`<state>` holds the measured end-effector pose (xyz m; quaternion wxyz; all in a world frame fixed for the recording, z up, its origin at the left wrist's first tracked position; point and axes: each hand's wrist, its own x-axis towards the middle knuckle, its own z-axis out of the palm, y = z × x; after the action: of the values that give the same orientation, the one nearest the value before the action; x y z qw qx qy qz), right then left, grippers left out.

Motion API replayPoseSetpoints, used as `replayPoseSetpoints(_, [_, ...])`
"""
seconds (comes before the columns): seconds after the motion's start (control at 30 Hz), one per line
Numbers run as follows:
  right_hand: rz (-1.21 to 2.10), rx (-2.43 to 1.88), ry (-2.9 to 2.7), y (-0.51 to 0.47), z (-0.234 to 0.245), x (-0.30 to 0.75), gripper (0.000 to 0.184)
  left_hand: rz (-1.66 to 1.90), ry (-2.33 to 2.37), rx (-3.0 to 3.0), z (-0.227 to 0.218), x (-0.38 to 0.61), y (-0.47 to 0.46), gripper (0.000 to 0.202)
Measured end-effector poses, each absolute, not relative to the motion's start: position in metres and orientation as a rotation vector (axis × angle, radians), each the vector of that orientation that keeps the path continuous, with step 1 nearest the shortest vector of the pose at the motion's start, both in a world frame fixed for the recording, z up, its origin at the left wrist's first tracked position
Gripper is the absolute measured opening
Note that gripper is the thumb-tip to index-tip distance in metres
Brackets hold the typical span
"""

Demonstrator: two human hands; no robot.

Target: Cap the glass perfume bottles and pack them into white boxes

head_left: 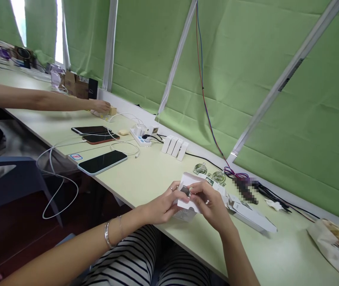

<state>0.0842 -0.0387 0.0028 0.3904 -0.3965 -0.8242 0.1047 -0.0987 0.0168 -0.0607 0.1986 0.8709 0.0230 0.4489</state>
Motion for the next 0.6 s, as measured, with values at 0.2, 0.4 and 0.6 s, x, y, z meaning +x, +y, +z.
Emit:
replayPoseSetpoints(0.2, [0.240,-1.047,-2.151,-0.046,0.007,0.079,0.009,1.266,0.036,2.461,-0.062,-0.099,0.017,0.048])
replayPoseSetpoints(0.4, [0.126,-1.093,-2.190,-0.050,0.011,0.074,0.013,1.284,0.053,2.465,-0.062,-0.098,0.017,0.045])
replayPoseSetpoints(0.6, [-0.019,-0.932,-1.837,-0.039,-0.025,0.094,0.020,1.256,0.192,2.443,-0.063,-0.099,0.015,0.030])
